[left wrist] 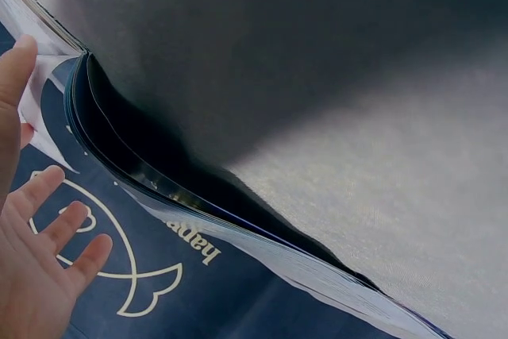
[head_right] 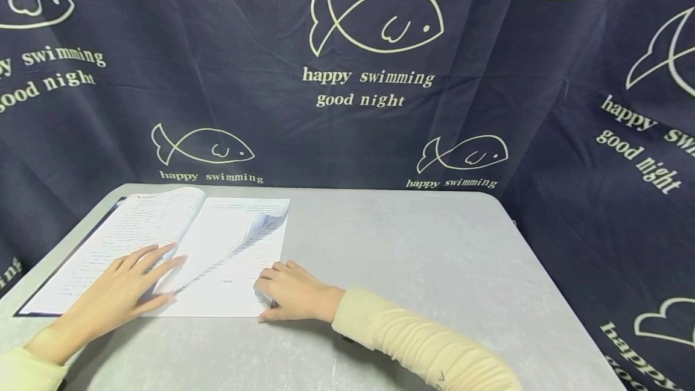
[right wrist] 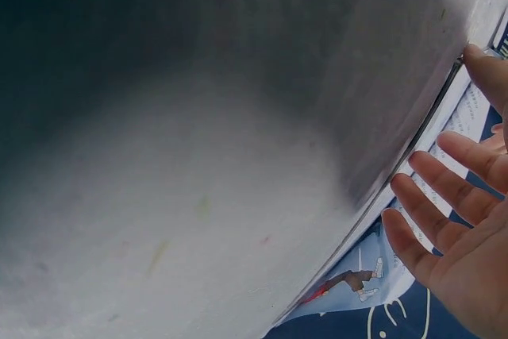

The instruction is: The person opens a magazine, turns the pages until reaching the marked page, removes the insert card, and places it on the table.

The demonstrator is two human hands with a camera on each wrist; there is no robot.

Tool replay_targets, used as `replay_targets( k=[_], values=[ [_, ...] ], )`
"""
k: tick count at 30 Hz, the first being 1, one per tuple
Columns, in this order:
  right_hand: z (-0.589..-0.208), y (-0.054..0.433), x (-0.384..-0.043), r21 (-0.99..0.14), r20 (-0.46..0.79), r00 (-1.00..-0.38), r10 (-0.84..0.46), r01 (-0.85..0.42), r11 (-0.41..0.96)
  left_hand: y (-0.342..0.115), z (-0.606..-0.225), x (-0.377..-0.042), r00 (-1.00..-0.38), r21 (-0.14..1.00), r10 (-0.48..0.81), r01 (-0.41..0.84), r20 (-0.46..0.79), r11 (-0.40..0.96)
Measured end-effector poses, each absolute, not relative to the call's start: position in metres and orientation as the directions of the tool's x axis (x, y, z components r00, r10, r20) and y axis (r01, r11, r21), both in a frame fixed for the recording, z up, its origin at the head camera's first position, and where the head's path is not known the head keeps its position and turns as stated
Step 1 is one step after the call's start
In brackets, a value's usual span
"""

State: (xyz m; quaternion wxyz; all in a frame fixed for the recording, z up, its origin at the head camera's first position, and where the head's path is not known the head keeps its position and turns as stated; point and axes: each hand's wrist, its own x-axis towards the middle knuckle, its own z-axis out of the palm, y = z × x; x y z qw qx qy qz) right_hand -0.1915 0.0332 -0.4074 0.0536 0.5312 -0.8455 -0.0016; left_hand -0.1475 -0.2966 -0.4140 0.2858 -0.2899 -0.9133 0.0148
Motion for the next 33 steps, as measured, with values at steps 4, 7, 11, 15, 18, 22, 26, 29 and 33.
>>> replay_targets(
  k=[4, 7, 11, 15, 18, 22, 26, 29, 33],
  values=[
    [-0.4067, 0.0326, -0.1917, 0.067, 0.086, -0.431, -0.898, -0.897, 0.437, -0.2964, -0.413, -0.1477, -0.654, -0.2, 0.543, 0.526, 0.526, 0.827],
    [-0.4061, 0.0322, -0.1923, 0.065, 0.083, -0.434, -0.897, -0.896, 0.439, -0.2961, -0.413, -0.1483, -0.654, -0.204, 0.539, 0.519, 0.531, 0.83],
    [-0.4055, 0.0318, -0.1929, 0.055, 0.078, -0.436, -0.896, -0.896, 0.441, -0.2956, -0.4132, -0.1483, -0.661, -0.206, 0.528, 0.504, 0.533, 0.839],
    [-0.4042, 0.0314, -0.1925, 0.058, 0.075, -0.432, -0.899, -0.898, 0.437, -0.2955, -0.4126, -0.1476, -0.666, -0.204, 0.518, 0.494, 0.537, 0.845],
    [-0.4032, 0.0312, -0.1917, 0.06, 0.075, -0.428, -0.901, -0.9, 0.432, -0.2958, -0.4125, -0.1471, -0.67, -0.201, 0.518, 0.494, 0.532, 0.846],
    [-0.4022, 0.0312, -0.1915, 0.053, 0.08, -0.422, -0.903, -0.903, 0.427, -0.2957, -0.4127, -0.1466, -0.672, -0.195, 0.52, 0.5, 0.527, 0.844],
    [-0.4018, 0.0309, -0.1916, 0.039, 0.09, -0.416, -0.905, -0.906, 0.421, -0.2964, -0.4141, -0.1465, -0.673, -0.19, 0.522, 0.505, 0.524, 0.842],
    [-0.4014, 0.0306, -0.1916, 0.029, 0.095, -0.415, -0.905, -0.908, 0.419, -0.2978, -0.4156, -0.1466, -0.671, -0.186, 0.521, 0.507, 0.527, 0.841],
    [-0.4016, 0.0298, -0.1919, 0.021, 0.101, -0.41, -0.907, -0.91, 0.413, -0.2998, -0.4165, -0.1468, -0.665, -0.184, 0.524, 0.514, 0.532, 0.838]
  ],
)
